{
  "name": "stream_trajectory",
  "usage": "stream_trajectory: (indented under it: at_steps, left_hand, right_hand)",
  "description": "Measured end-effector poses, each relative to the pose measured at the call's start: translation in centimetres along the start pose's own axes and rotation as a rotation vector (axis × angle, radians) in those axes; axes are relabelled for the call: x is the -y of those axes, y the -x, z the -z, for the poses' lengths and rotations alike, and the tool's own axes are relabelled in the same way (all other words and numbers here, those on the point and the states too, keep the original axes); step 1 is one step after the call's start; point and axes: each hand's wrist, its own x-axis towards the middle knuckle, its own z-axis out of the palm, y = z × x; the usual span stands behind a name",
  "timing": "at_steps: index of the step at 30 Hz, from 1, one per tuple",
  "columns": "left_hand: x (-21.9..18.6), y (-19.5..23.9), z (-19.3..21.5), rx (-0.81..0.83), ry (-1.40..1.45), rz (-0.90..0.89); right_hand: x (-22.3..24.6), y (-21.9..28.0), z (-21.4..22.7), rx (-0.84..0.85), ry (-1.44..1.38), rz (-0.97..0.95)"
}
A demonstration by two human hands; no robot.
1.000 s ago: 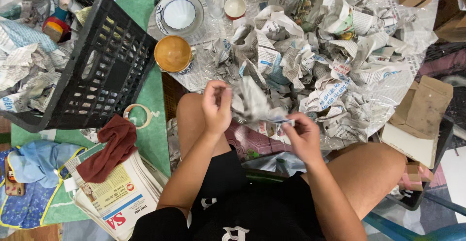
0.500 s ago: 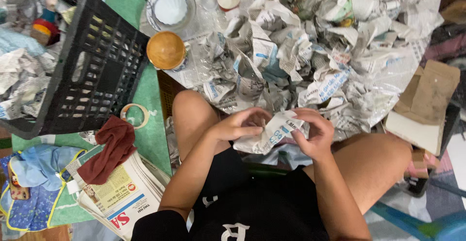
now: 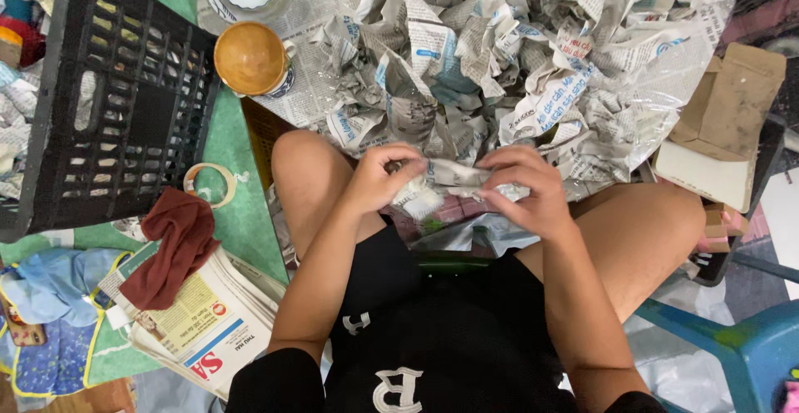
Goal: The person sits cross-legged and repeatedly wraps small items with newspaper sheets. They fold the paper around each item, then place the wrapped bundle into a black plastic crate. The process is repeated for several items throughout the clip.
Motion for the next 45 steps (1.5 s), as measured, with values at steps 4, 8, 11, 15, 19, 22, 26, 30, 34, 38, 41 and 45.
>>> stream_trajectory:
  at_steps: [4, 8, 11, 15, 19, 22, 26, 30, 34, 38, 41, 45]
  left_hand:
    - [1.0, 0.9, -0.1, -0.033, 0.293, 0.337]
    - [3.0, 1.2, 0.0, 0.049, 0.434, 0.29]
    - [3.1, 1.4, -0.6, -0.062, 0.399, 0.232]
    - [0.2, 1.4, -1.6, -0.412, 0.273, 0.154]
    - [-5.5, 2.1, -1.1, -0.505, 0.256, -0.052]
    - [-9.4, 3.5, 1.9, -0.389, -0.05, -0.331]
    - [-11.6, 5.5, 6.8, -0.264, 0.006, -0.339]
    - [-13.3, 7.8, 11.3, -0.307, -0.165, -0.329]
    - [-17.0, 11.0, 17.3, -0.339, -0.314, -0.237]
    - [-20.1, 15.5, 26.6, -0.774, -0.77, -0.174]
    - [-19.9, 17.8, 35.5, -0.665, -0.877, 0.268]
    - [-15.2, 17.3, 41.7, -0.22, -1.063, 0.512]
  right_hand:
    - [0.5, 0.0, 1.0, 0.014, 0.131, 0.002]
    - [0.9, -0.1, 0.9, 0.057, 0.196, 0.05]
    - [1.4, -0.2, 0.0, 0.015, 0.148, 0.029]
    - [1.9, 0.8, -2.5, -0.097, -0.255, -0.065]
    - [1.6, 2.0, -6.7, 0.064, -0.651, -0.385]
    - [1.3, 0.5, -9.6, 0.004, -0.338, -0.298]
    - [4.7, -5.3, -10.7, -0.113, -0.588, -0.106]
    - [7.1, -11.8, -12.9, 0.34, -0.777, -0.311]
    - [7.9, -16.7, -17.0, 0.581, -0.504, -0.133]
    - [9.6, -23.1, -21.1, 0.449, -0.395, -0.034]
    - [10.7, -28.9, -25.8, 0.325, -0.477, 0.195]
    - [11.9, -37.6, -33.5, 0.216, -0.094, 0.526]
